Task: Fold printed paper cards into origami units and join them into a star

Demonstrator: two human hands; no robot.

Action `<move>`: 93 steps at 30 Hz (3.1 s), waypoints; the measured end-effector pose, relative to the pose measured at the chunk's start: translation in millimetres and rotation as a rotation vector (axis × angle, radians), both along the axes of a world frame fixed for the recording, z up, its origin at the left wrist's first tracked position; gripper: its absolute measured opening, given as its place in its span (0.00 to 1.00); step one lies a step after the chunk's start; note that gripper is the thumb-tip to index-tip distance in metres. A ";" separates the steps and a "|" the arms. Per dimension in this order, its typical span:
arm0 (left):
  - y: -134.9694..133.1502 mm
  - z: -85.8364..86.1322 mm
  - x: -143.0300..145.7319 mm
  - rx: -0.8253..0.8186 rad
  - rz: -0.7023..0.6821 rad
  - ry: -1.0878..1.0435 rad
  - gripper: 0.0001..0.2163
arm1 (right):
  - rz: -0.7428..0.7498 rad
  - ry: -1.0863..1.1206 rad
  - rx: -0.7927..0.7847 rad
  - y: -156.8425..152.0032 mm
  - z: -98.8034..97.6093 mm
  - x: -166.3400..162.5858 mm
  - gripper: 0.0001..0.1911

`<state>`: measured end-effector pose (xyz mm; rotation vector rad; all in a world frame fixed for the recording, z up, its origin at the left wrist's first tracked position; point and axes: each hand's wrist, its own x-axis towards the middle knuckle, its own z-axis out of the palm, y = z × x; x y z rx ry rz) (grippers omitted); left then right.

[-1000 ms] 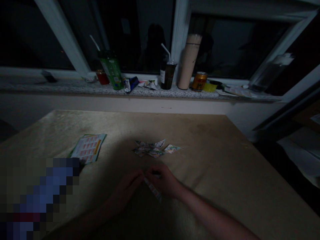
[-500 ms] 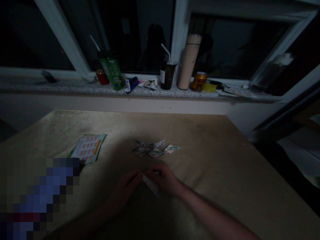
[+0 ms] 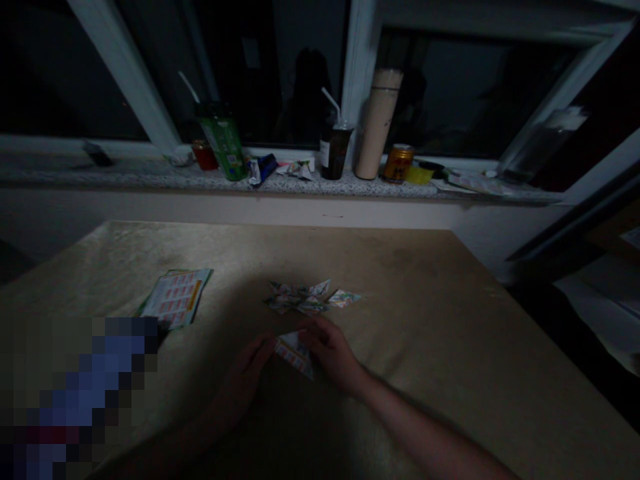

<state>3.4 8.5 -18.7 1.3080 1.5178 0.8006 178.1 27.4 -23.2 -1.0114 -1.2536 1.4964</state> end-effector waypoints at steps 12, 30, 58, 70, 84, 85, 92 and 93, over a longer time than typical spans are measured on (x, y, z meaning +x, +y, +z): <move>3.8 7.3 4.3 0.127 -0.262 -0.226 0.14 | -0.020 -0.022 0.018 -4.3 0.7 -4.2 0.17; 6.3 6.8 5.1 0.182 -0.283 -0.244 0.21 | 0.123 -0.057 0.135 -10.3 6.5 -4.1 0.16; 6.7 11.6 2.9 0.126 -0.362 -0.210 0.14 | -0.095 -0.593 0.653 -16.5 3.3 4.3 0.20; 8.4 9.7 3.0 0.076 -0.269 -0.207 0.12 | -0.117 -0.594 0.838 -12.8 -2.8 5.1 0.27; 8.9 6.7 1.0 -0.016 -0.102 -0.352 0.17 | -0.044 -0.514 0.939 -9.4 2.1 5.3 0.26; 9.3 2.4 0.4 -0.032 -0.068 -0.398 0.17 | -0.035 -0.512 0.943 -9.1 2.4 4.9 0.26; 11.7 -8.2 -1.1 -0.023 -0.161 -0.552 0.20 | 0.056 -0.536 0.938 -8.5 5.1 4.4 0.27; 11.4 -4.8 -0.8 -0.027 -0.174 -0.556 0.19 | 0.061 -0.530 0.942 -8.1 5.3 4.4 0.27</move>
